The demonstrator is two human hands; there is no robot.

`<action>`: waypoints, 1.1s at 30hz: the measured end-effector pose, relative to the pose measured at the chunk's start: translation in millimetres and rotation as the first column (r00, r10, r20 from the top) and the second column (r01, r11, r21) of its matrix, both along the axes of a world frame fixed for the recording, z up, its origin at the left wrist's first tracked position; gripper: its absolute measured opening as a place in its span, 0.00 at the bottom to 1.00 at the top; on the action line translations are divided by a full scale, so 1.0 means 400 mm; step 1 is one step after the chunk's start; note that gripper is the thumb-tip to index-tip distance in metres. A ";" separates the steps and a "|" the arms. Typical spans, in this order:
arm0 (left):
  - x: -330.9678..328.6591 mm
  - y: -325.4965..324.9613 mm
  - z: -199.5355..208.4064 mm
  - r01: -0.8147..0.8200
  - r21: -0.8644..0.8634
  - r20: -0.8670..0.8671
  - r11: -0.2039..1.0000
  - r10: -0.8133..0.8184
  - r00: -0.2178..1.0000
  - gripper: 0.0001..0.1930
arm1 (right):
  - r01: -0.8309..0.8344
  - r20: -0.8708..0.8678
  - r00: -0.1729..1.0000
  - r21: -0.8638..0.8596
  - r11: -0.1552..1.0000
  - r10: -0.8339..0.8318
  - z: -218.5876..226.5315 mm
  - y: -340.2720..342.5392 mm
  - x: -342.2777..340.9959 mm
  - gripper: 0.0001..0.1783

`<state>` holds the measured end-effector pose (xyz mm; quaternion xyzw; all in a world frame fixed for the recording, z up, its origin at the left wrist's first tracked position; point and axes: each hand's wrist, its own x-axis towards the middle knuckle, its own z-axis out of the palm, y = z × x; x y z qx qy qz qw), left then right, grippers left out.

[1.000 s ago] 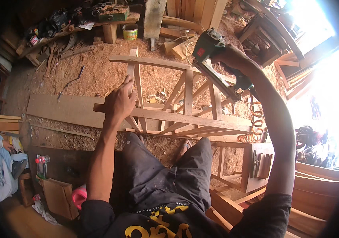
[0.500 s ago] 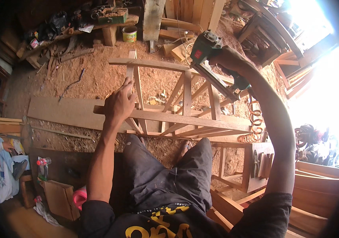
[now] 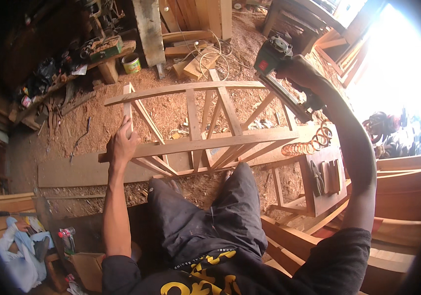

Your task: The person assembles a wooden frame structure on the floor, using a pneumatic nail gun to fasten wooden slats together. They position and align the pieces, then drive nails to secure the joints.

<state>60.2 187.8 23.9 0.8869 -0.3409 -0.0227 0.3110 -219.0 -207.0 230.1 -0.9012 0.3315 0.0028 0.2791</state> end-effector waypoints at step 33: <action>-0.008 0.002 0.025 -0.002 0.022 0.024 1.000 0.001 1.000 0.23 | -0.097 0.014 0.995 0.038 0.995 0.096 -0.100 0.028 0.259 0.11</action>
